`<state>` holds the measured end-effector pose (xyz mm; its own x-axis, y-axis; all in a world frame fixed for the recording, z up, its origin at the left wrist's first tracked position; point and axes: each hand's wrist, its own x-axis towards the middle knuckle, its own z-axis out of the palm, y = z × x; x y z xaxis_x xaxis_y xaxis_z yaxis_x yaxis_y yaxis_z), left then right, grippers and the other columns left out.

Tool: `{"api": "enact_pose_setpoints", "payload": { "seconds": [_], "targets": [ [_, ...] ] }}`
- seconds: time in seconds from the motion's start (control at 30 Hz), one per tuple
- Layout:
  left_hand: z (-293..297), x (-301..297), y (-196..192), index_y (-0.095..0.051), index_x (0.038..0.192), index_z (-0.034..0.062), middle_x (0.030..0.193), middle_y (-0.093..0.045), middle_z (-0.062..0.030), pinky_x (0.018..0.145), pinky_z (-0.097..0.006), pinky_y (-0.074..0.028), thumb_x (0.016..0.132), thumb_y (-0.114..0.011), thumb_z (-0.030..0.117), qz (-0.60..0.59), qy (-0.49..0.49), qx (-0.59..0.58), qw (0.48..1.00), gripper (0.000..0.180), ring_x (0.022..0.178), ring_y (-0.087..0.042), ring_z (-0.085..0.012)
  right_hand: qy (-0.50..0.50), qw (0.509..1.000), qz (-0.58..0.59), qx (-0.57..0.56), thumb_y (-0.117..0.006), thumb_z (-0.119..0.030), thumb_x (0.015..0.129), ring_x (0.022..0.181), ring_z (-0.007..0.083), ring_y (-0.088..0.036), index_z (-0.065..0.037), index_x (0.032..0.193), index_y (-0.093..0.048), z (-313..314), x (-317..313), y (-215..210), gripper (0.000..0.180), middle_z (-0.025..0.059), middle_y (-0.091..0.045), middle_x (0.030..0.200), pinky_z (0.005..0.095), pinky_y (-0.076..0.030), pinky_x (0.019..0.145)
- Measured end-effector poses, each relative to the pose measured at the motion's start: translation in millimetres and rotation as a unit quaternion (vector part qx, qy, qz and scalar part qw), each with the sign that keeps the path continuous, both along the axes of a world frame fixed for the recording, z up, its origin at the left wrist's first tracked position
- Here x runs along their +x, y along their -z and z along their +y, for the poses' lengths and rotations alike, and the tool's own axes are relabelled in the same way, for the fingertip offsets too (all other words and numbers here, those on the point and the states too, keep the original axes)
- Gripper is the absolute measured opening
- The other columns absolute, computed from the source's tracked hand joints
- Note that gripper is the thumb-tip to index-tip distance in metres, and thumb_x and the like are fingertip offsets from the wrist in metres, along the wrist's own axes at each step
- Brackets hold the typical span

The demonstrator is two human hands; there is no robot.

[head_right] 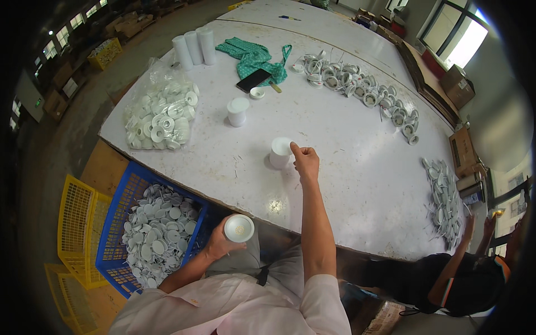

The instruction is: The person assembles small lights by taking housings from a basket, picking circular diffuser discs from a stack, fitting each disc onto a housing by hand, and placing the assembled lights onto the table.

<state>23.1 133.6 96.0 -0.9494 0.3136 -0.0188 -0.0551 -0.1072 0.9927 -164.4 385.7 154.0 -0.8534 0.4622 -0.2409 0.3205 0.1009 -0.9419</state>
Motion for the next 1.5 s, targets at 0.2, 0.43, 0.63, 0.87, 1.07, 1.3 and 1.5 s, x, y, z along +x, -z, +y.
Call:
{"api": "enact_pose_setpoints", "payload": {
  "seconds": [0.2,0.43,0.63,0.87,1.07,1.3,1.5],
  "targets": [
    [2,3,-14,-0.045,0.128,0.0013,0.116,-0.060,-0.0107,0.094,-0.032,-0.045,0.064,-0.084,0.012,0.001,0.014,-0.121,0.992,0.076,0.109,-0.057,-0.0183,-0.038,0.996,0.043,-0.066,-0.069,-0.029,0.083,0.048,0.0073,-0.042,-0.006,0.072,-0.052,8,-16,25,0.031,0.0005,-0.049,0.059,0.0225,-0.035,0.043],
    [11,3,-9,-0.047,0.126,0.0015,0.114,-0.061,-0.0098,0.093,-0.031,-0.045,0.062,-0.085,0.011,0.021,0.009,-0.112,0.993,0.074,0.107,-0.057,-0.0171,-0.035,0.986,0.062,-0.152,-0.063,-0.025,0.088,0.050,0.0069,-0.042,-0.005,0.072,-0.053,12,-4,13,0.027,0.0008,-0.049,0.061,0.0217,-0.035,0.044],
    [23,0,-22,-0.046,0.125,0.0008,0.115,-0.059,-0.0116,0.093,-0.032,-0.045,0.063,-0.084,0.011,0.036,-0.008,-0.113,0.993,0.073,0.108,-0.057,-0.0198,0.003,0.943,0.119,-0.310,-0.057,-0.019,0.092,0.057,0.0078,-0.053,-0.003,0.083,-0.056,18,55,2,0.019,0.0020,-0.055,0.068,0.0188,-0.045,0.050],
    [49,-18,-45,-0.040,0.128,-0.0008,0.116,-0.057,-0.0123,0.093,-0.033,-0.045,0.063,-0.081,0.006,0.073,-0.009,-0.128,0.989,0.077,0.108,-0.055,-0.0198,0.009,0.896,0.162,-0.414,-0.053,-0.009,0.092,0.060,0.0098,-0.058,0.001,0.093,-0.056,19,119,5,0.011,0.0033,-0.058,0.071,0.0196,-0.050,0.053],
    [76,-24,-53,-0.038,0.129,-0.0016,0.114,-0.056,-0.0112,0.086,-0.032,-0.052,0.066,-0.077,-0.002,0.036,0.035,-0.062,0.997,0.075,0.104,-0.057,-0.0186,0.033,0.894,0.152,-0.421,-0.055,-0.009,0.091,0.060,0.0092,-0.058,0.000,0.093,-0.057,23,158,8,0.009,0.0032,-0.059,0.071,0.0196,-0.050,0.053],
    [89,-24,-67,-0.040,0.129,-0.0010,0.117,-0.056,-0.0110,0.096,-0.032,-0.043,0.066,-0.078,0.005,0.066,0.041,-0.104,0.992,0.074,0.111,-0.053,-0.0190,0.034,0.919,0.160,-0.360,-0.058,-0.012,0.091,0.055,0.0081,-0.055,-0.005,0.085,-0.059,27,190,16,0.009,0.0012,-0.057,0.063,0.0208,-0.047,0.052],
    [88,-26,-62,-0.040,0.130,-0.0004,0.118,-0.056,-0.0105,0.096,-0.032,-0.043,0.066,-0.079,0.004,0.064,0.047,-0.113,0.990,0.075,0.111,-0.053,-0.0181,0.030,0.927,0.124,-0.354,-0.054,-0.012,0.093,0.055,0.0104,-0.056,-0.003,0.088,-0.059,20,196,14,0.012,0.0006,-0.053,0.063,0.0208,-0.048,0.051]
  ]
}}
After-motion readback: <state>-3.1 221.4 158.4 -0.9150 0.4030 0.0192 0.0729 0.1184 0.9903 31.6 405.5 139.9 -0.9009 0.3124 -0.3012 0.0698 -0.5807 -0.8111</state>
